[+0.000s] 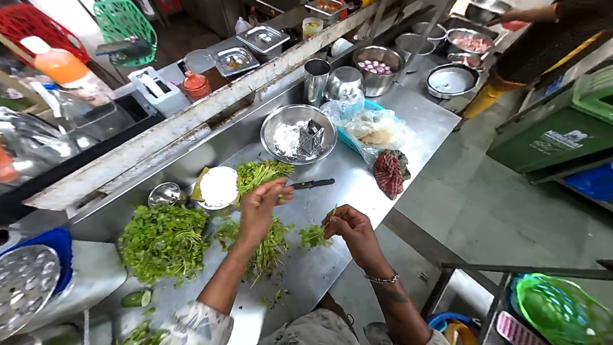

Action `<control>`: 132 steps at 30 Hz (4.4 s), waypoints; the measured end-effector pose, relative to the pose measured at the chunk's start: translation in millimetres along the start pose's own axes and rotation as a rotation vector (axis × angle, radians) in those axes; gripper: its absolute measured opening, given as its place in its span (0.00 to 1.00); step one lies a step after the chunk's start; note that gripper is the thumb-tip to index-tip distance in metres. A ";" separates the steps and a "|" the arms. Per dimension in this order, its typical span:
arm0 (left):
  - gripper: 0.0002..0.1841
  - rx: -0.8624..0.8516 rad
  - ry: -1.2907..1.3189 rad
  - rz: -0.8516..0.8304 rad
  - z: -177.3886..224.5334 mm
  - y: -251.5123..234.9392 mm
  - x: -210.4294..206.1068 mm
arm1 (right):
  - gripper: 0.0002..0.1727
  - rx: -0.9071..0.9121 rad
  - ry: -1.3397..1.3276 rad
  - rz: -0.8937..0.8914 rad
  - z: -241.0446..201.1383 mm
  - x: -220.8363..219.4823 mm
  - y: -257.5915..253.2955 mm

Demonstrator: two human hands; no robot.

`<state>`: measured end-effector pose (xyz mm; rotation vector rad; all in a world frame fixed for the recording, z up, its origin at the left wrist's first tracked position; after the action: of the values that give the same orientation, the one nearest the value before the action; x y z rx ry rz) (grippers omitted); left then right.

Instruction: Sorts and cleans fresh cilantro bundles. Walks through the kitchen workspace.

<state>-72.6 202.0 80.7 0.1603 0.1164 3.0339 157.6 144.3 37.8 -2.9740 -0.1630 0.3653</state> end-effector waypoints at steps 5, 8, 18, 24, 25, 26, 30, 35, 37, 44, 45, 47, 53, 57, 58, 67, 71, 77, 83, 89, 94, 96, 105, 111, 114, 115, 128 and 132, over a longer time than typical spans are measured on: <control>0.41 0.183 -0.616 -0.423 -26.8 -12.6 -64.1 | 0.08 -0.041 -0.027 0.143 1.3 11.8 9.4; 0.21 0.042 -0.364 -0.586 -19.9 2.7 -83.7 | 0.08 -0.069 0.008 0.220 2.1 14.9 12.6; 0.08 0.046 -0.417 -0.463 12.8 19.0 -59.8 | 0.10 -0.038 -0.086 0.100 22.1 4.8 -0.9; 0.05 0.142 -0.573 -0.299 -27.9 19.3 -22.5 | 0.11 -0.113 0.159 0.111 60.7 -6.0 -6.0; 0.05 0.164 -0.621 -0.253 -37.4 22.4 -13.2 | 0.10 -0.116 0.335 0.107 74.5 5.0 -5.0; 0.06 0.200 -0.673 -0.205 -49.0 27.6 -3.8 | 0.09 -0.126 0.511 0.084 88.9 15.3 -1.7; 0.15 0.444 -0.949 -0.196 -107.2 60.0 6.7 | 0.09 -0.284 0.847 -0.114 144.1 27.4 15.4; 0.20 0.556 -1.232 -0.355 -174.0 92.6 -30.3 | 0.30 -0.453 1.138 -0.257 167.9 -2.8 10.6; 0.20 0.524 -1.290 -0.366 -186.4 95.3 -41.0 | 0.34 -0.475 1.229 -0.295 171.0 -15.7 2.2; 0.21 0.385 -1.259 -0.355 -191.4 78.3 -50.2 | 0.13 -0.329 1.058 -0.288 143.4 -21.9 -23.4; 0.22 0.372 -1.247 -0.355 -190.8 75.6 -49.1 | 0.11 -0.268 0.956 -0.236 133.9 -18.5 -26.0; 0.21 0.339 -1.227 -0.342 -189.6 71.1 -46.8 | 0.09 -0.268 0.700 -0.153 121.4 -10.6 -29.0; 0.26 0.275 -1.016 -0.214 -189.7 65.4 -46.8 | 0.12 -0.515 -0.113 -0.066 109.8 2.2 -23.8; 0.34 0.225 -0.655 -0.181 -174.8 63.0 -53.5 | 0.10 -0.486 -0.373 -0.047 90.4 -4.7 -20.6; 0.33 0.231 -0.584 -0.196 -173.3 64.3 -55.7 | 0.10 -0.479 -0.418 -0.046 86.6 -7.9 -18.5; 0.13 0.258 0.096 -0.252 -137.5 87.9 -38.2 | 0.12 -0.466 -0.553 -0.059 49.4 -47.0 -16.4; 0.14 0.335 0.356 -0.027 -124.8 113.7 6.7 | 0.12 -0.425 -0.390 -0.120 48.2 -78.1 -20.0; 0.14 0.315 0.208 0.414 -91.2 210.6 128.1 | 0.08 -0.401 0.019 -0.440 72.2 -185.3 0.1; 0.13 0.303 -0.196 0.726 -83.2 359.0 235.3 | 0.07 -0.232 -0.008 -0.835 88.5 -327.4 65.6; 0.28 0.851 -0.692 0.690 -157.5 454.0 278.3 | 0.17 -0.082 0.476 -1.284 174.1 -399.7 135.5; 0.42 1.181 -0.457 0.824 -211.7 505.8 219.5 | 0.14 -0.091 0.581 -1.230 199.6 -367.0 123.0; 0.43 1.233 -0.354 0.845 -235.7 513.0 184.1 | 0.13 -0.146 0.606 -1.175 201.5 -337.7 111.9; 0.22 1.139 -0.337 0.934 -278.2 493.6 171.8 | 0.11 -0.350 0.667 -1.031 221.3 -254.2 96.3; 0.23 0.987 -0.444 0.737 -261.7 477.8 218.0 | 0.13 -0.247 0.683 -1.034 194.0 -256.3 84.2; 0.29 1.170 -0.561 0.457 -225.0 471.0 241.8 | 0.14 -0.163 0.814 -0.972 174.6 -229.9 54.0; 0.28 1.203 -0.606 0.443 -209.2 464.4 251.6 | 0.14 -0.153 0.858 -0.913 169.8 -215.1 41.7; 0.19 0.747 -0.565 0.159 -171.4 184.3 111.2 | 0.23 -0.538 1.292 -0.611 191.5 -119.6 -10.0; 0.17 0.793 -0.651 0.159 -197.0 135.8 79.6 | 0.19 -0.603 1.227 -0.764 207.0 -108.6 -4.6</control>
<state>-185.9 61.7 -95.5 1.2178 1.2609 2.7025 1.1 161.4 -135.1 -2.6689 -1.2949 -1.7347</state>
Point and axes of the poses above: each hand's wrist, its own y-axis away from the middle knuckle, its own x-axis out of the back of the hand, z = x × y, the point moved 6 cm from there along -y, towards the middle knuckle, and after that the axes turned 8 degrees about x, right-handed, at the moved point
